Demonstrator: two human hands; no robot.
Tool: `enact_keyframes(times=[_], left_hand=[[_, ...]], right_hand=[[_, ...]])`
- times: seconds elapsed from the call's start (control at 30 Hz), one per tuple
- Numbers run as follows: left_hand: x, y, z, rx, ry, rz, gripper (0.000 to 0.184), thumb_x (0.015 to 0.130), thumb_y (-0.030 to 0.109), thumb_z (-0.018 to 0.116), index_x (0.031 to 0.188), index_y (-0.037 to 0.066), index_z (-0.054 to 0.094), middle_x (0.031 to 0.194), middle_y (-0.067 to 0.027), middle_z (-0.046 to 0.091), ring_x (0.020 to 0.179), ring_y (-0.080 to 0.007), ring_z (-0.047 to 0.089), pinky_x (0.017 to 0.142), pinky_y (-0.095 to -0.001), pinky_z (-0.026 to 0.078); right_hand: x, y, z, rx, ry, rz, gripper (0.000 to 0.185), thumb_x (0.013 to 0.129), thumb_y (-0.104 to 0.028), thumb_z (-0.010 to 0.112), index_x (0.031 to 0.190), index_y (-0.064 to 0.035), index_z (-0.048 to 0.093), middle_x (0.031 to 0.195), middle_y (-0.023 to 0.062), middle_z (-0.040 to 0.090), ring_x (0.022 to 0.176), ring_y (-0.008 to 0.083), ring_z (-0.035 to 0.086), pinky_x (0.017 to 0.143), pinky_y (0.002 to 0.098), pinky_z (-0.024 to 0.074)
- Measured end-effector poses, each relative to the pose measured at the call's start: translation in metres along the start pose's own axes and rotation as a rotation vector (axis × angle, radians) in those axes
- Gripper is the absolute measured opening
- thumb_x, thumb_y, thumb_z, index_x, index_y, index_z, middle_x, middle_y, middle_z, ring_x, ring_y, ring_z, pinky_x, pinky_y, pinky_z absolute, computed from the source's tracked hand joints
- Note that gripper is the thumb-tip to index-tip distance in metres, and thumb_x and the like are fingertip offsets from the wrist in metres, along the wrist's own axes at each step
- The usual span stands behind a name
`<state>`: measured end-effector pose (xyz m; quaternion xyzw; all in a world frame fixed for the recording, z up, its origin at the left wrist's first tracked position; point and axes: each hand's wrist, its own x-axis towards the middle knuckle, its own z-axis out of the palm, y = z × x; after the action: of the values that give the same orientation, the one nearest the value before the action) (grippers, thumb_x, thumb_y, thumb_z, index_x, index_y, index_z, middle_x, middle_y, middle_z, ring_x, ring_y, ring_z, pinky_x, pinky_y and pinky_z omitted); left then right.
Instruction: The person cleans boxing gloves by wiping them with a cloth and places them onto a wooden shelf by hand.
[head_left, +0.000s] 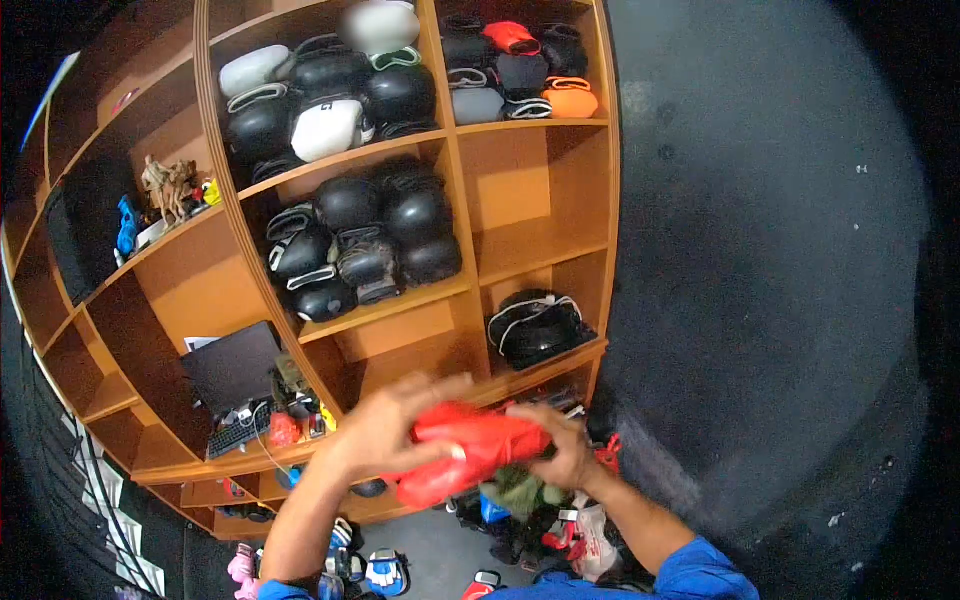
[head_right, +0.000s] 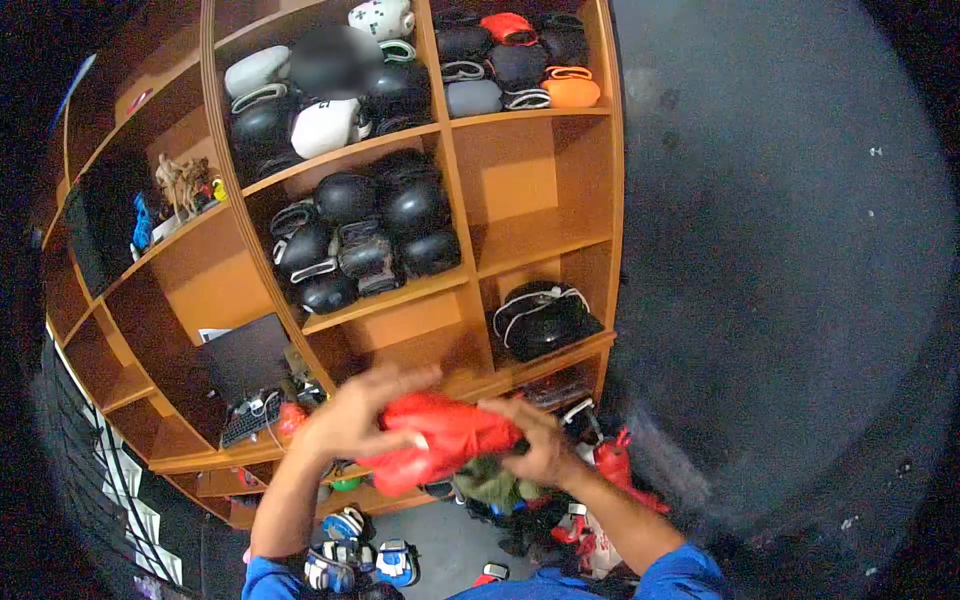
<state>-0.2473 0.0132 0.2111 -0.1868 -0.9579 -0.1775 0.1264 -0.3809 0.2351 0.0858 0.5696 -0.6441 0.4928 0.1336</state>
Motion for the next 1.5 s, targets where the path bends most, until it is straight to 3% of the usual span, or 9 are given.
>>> enact_keyframes(times=[0.23,0.4,0.6,0.9,1.13,1.3,1.33,1.37,1.5], left_hand=[[0.079,-0.037,-0.050,-0.223,0.873,0.093,0.034,0.082,0.009,0.054,0.115,0.001,0.056,0.126,-0.0173,0.048,0.115,-0.0258,0.050,0.098,-0.0361,0.039],[0.131,-0.078,-0.040,0.069,0.838,0.011,0.025,0.079,0.007,0.058,0.103,0.003,0.063,0.124,-0.0167,0.050,0.112,-0.0264,0.051,0.092,-0.0349,0.042],[0.171,-0.101,-0.032,0.090,0.781,-0.037,0.028,0.075,0.010,0.065,0.103,0.003,0.064,0.127,-0.0197,0.049,0.107,-0.0289,0.055,0.093,-0.0385,0.040],[0.135,-0.141,0.003,0.045,0.764,-0.277,0.027,0.076,0.007,0.065,0.103,0.002,0.064,0.128,-0.0180,0.048,0.105,-0.0261,0.056,0.086,-0.0343,0.046],[0.110,-0.145,0.014,0.077,0.913,-0.415,0.038,0.075,0.008,0.066,0.112,0.000,0.057,0.127,-0.0194,0.048,0.114,-0.0278,0.050,0.092,-0.0342,0.042],[0.201,-0.129,-0.025,0.028,0.988,-0.202,0.068,0.070,0.023,0.077,0.127,0.002,0.045,0.128,-0.0155,0.048,0.116,-0.0266,0.048,0.097,-0.0372,0.038],[0.222,-0.128,-0.030,0.072,1.004,-0.130,0.071,0.070,0.022,0.078,0.128,0.002,0.043,0.127,-0.0146,0.048,0.116,-0.0255,0.048,0.096,-0.0371,0.039],[0.237,-0.132,-0.029,-0.001,0.972,-0.097,0.072,0.070,0.021,0.078,0.129,0.001,0.041,0.127,-0.0140,0.048,0.115,-0.0245,0.049,0.095,-0.0372,0.040],[0.261,-0.183,-0.002,-0.377,0.975,-0.272,0.063,0.071,0.013,0.077,0.123,0.001,0.043,0.124,-0.0115,0.050,0.110,-0.0207,0.051,0.093,-0.0357,0.042]], right_hand=[[0.151,0.065,-0.145,-0.050,0.830,-0.006,0.036,0.082,-0.021,0.065,0.112,-0.0021,0.057,0.100,0.0103,0.064,0.095,0.0193,0.060,0.086,0.0340,0.0444],[0.291,0.102,-0.260,-0.394,1.292,-0.369,0.040,0.083,-0.032,0.064,0.111,-0.0039,0.058,0.096,0.0134,0.065,0.088,0.0234,0.062,0.082,0.0348,0.0450],[0.457,0.138,-0.318,-0.695,1.311,-0.423,0.045,0.079,-0.036,0.064,0.111,-0.0065,0.057,0.090,0.0194,0.063,0.086,0.0395,0.059,0.076,0.0451,0.0459],[0.563,0.200,-0.295,-0.857,1.014,-0.091,0.050,0.081,-0.045,0.057,0.126,-0.0252,0.049,0.105,0.0192,0.057,0.094,0.0420,0.058,0.079,0.0512,0.0479],[0.509,0.228,-0.314,-0.206,1.192,-0.523,0.040,0.082,-0.035,0.063,0.109,-0.0050,0.060,0.097,0.0172,0.065,0.091,0.0271,0.062,0.081,0.0377,0.0452],[0.424,0.243,-0.221,0.789,0.386,-0.079,0.042,0.083,-0.044,0.064,0.100,-0.0058,0.059,0.089,0.0006,0.060,0.073,0.0100,0.055,0.063,0.0267,0.0459],[0.426,0.308,-0.210,0.502,0.191,-0.036,0.038,0.084,-0.038,0.063,0.100,-0.0044,0.057,0.087,0.0006,0.059,0.071,0.0094,0.054,0.060,0.0267,0.0447],[0.422,0.360,-0.172,0.214,0.150,0.032,0.030,0.083,-0.027,0.059,0.104,-0.0040,0.056,0.095,0.0030,0.059,0.079,0.0118,0.055,0.066,0.0297,0.0452],[0.329,0.330,-0.087,0.804,-0.068,0.196,0.041,0.083,-0.006,0.054,0.124,-0.0065,0.048,0.112,0.0052,0.058,0.100,0.0170,0.053,0.087,0.0322,0.0430]])
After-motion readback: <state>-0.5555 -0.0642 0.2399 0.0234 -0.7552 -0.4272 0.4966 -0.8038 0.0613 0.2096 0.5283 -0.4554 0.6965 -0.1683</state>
